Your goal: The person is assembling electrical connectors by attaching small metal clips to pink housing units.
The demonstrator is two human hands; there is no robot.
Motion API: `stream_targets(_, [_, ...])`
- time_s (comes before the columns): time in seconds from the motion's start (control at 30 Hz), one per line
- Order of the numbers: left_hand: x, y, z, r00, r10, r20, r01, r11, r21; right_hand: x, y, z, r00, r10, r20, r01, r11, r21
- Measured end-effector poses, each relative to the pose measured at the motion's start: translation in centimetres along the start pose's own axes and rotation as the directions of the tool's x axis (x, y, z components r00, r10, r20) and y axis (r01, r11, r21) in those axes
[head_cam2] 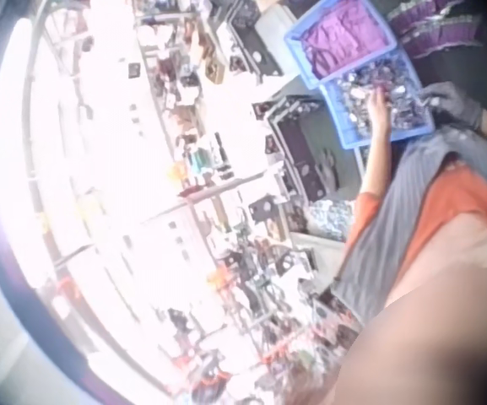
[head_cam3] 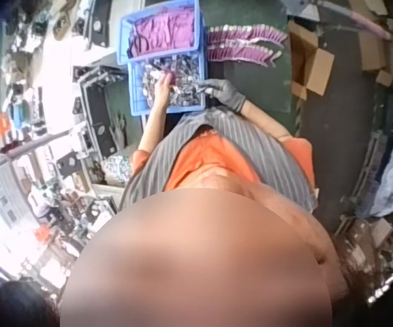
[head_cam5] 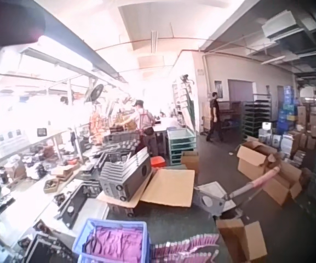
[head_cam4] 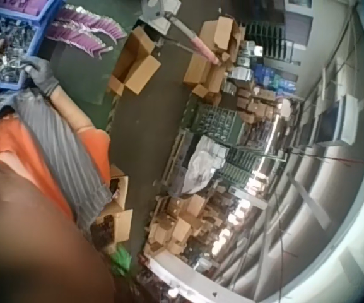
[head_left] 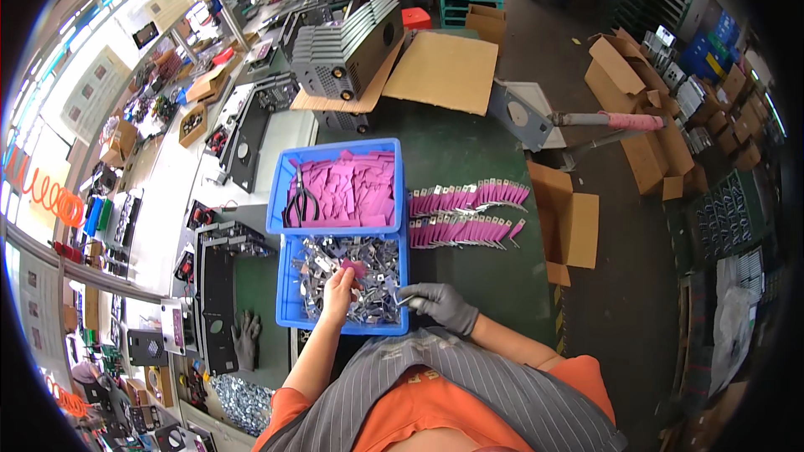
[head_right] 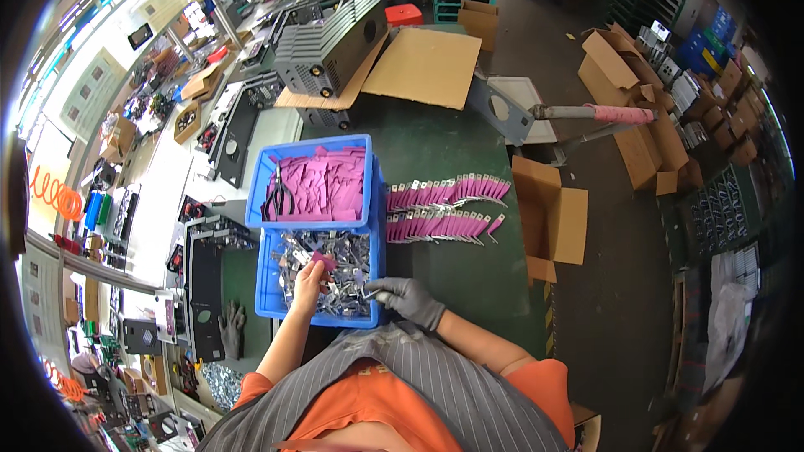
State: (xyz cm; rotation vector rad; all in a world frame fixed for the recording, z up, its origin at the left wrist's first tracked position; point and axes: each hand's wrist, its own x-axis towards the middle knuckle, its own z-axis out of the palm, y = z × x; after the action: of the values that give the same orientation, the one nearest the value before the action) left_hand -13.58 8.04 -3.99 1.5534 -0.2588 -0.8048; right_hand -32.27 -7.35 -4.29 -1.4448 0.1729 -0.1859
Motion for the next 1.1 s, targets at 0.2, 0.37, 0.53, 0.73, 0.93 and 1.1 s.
stream_targets(0.2, [-2.1, 1.8, 0.1, 0.991, 0.135, 0.014, -0.134, 0.958, 0.255, -0.6, -2.7, -1.6, 1.0, -0.013, -0.008, 0.013, 0.998, 0.059])
stream_targets(0.37, [-3.1, 4.9, 2.5, 0.954, 0.29, 0.081, -0.297, 0.865, 0.405, -0.5, -6.6, -3.1, 0.978, -0.188, -0.095, 0.172, 0.973, -0.156])
stream_targets(0.53, [-3.1, 5.6, 5.1, 0.952, 0.272, 0.142, -0.302, 0.915, 0.267, -2.2, -12.0, -4.8, 0.969, -0.244, -0.05, 0.233, 0.96, -0.158])
stream_targets(0.73, [-4.1, 5.8, 6.5, 0.948, 0.253, 0.193, -0.317, 0.814, 0.487, -2.5, -13.1, -4.9, 0.892, -0.431, 0.136, 0.451, 0.821, -0.351])
stream_targets(0.93, [-5.1, 6.8, 7.1, 0.849, 0.334, 0.408, -0.52, 0.665, 0.536, -2.5, -12.6, -5.0, 0.905, -0.378, 0.197, 0.424, 0.846, -0.323])
stream_targets(1.1, [-4.8, 6.1, 6.7, 0.676, 0.352, 0.647, -0.719, 0.504, 0.478, -2.1, -10.5, -7.3, 0.978, 0.085, 0.191, -0.101, 0.992, 0.072])
